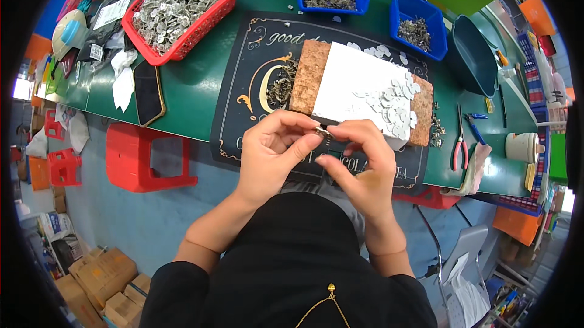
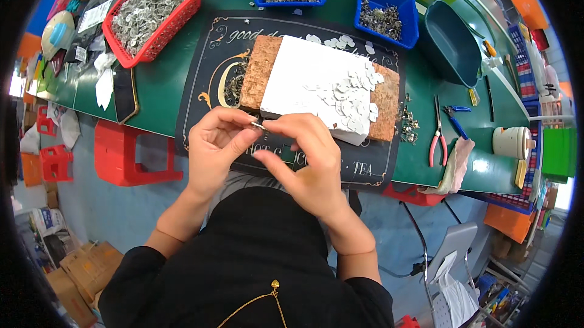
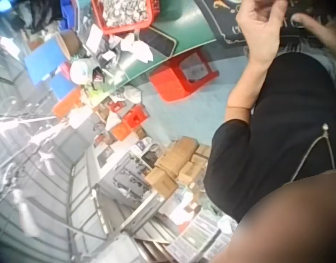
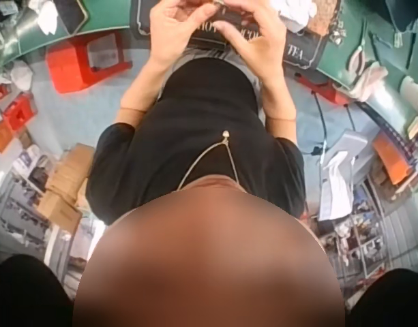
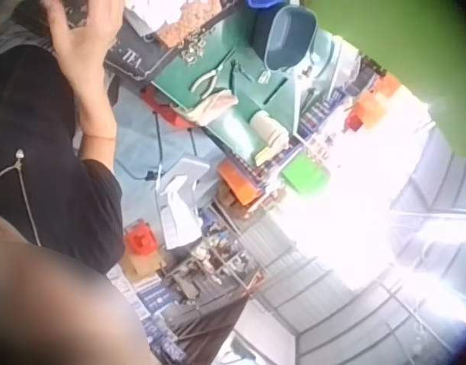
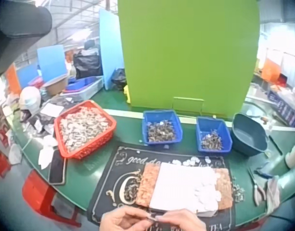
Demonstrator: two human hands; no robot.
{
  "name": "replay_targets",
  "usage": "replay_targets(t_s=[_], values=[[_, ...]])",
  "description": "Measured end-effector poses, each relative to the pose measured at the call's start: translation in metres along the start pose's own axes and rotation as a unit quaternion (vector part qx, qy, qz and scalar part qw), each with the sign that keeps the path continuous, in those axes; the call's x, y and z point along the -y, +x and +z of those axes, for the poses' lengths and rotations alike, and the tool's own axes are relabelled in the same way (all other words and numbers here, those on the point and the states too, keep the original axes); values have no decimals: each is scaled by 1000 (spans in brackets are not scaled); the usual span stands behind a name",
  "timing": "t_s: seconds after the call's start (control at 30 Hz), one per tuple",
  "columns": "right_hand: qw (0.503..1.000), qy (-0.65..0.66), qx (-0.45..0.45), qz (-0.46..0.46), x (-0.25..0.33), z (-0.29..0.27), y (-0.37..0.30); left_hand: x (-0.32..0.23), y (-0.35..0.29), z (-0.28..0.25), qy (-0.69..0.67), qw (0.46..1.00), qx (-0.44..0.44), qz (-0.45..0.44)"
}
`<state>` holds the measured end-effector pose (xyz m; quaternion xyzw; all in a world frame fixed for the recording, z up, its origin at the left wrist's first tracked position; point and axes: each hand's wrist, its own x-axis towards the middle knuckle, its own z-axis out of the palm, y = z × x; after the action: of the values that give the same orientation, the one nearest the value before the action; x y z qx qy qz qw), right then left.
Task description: Assembling small black components onto a white rectangular base on a factory workbench.
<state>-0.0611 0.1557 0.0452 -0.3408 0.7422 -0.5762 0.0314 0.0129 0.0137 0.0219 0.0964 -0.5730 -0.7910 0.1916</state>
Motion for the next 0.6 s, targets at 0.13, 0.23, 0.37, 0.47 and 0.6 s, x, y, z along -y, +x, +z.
replay_targets(t_s=[0.13,0.23,0.37,0.47,0.6], values=[[997,-59,-29,-35,-11,3,-4,5,-4,-1,-117,988,11,-102],[996,-79,-29,-30,-10,-2,-1,4,-8,-2,-50,993,18,-105],[977,-212,11,-35,-1,-7,8,-4,1,-8,496,840,4,221],[948,-303,2,-97,-8,-1,15,3,16,-11,507,830,-12,231],[974,-221,5,-44,-17,1,15,9,27,-19,494,837,74,221]])
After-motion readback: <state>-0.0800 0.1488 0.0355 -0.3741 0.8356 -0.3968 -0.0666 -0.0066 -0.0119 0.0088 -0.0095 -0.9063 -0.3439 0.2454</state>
